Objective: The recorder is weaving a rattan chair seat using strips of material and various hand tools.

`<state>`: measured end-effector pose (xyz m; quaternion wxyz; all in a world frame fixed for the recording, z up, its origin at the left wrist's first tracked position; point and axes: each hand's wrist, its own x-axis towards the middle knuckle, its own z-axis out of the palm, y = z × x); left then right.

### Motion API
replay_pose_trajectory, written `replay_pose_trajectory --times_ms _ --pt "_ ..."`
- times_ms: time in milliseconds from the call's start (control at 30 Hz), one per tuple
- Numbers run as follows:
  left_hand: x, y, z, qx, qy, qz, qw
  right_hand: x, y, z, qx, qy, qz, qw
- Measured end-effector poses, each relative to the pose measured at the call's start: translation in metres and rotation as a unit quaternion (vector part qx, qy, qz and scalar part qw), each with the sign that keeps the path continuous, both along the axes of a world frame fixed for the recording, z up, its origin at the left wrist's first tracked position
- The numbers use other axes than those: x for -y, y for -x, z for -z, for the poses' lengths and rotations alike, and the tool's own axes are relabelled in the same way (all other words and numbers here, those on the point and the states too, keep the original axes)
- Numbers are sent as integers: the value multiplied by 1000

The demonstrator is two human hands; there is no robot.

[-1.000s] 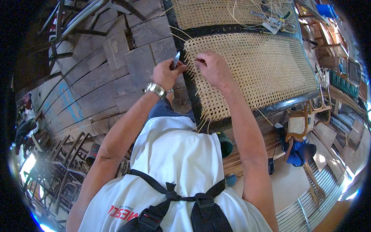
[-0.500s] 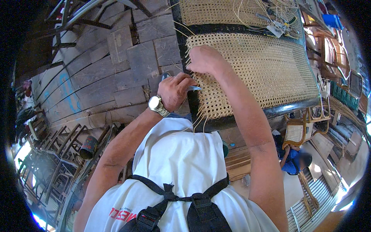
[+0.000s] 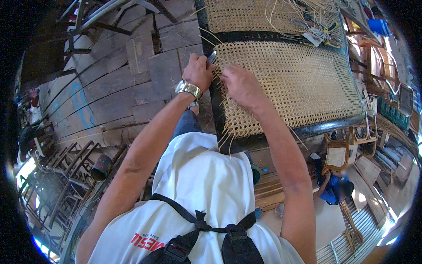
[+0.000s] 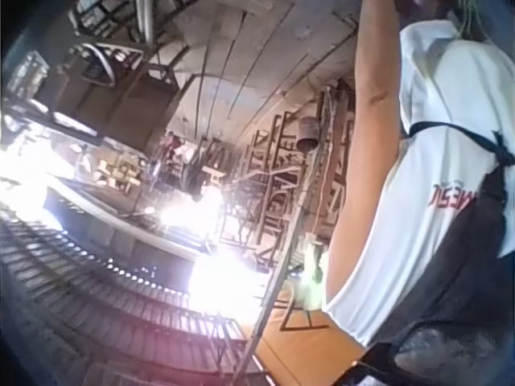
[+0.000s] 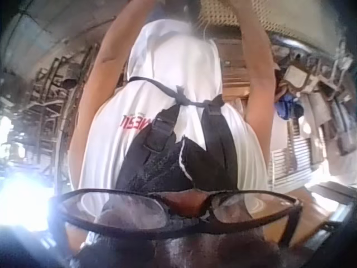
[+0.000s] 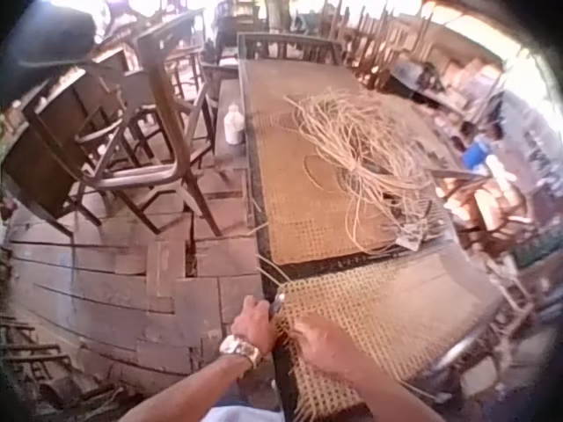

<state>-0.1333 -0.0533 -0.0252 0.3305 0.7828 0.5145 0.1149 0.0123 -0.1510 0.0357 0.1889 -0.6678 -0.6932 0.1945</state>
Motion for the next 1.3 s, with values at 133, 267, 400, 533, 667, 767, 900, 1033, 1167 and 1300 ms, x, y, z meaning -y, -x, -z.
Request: replay_pose_trajectory --times_ms 133,267,400,533,667,767,900,1033,1167,1300 --pt "-5 0 3 -7 30 -45 999 -5 -15 -12 -137 131 147 971" --pt "-8 -3 0 -41 38 -46 997 -21 -13 -4 -31 254 154 954" --pt "-8 -6 -4 -55 75 -69 993 -28 -5 -3 38 269 157 949" --pt "-11 -4 0 -32 66 -68 995 -44 -6 -3 76 342 132 927" --pt "-20 11 -5 -31 96 -97 990 -24 -43 9 -78 304 100 944" --pt "-28 48 -25 92 182 -172 964 -12 -36 -18 -227 245 121 935" --pt "6 32 -96 335 374 -115 857 2 15 -45 -579 228 69 779" --pt "15 9 -117 329 459 -90 821 5 13 -44 -550 244 97 793" --pt "-3 27 -14 172 215 -99 956 10 -29 -18 -685 125 269 665" --pt "-6 32 -16 74 243 -61 965 19 -41 11 -650 95 271 703"
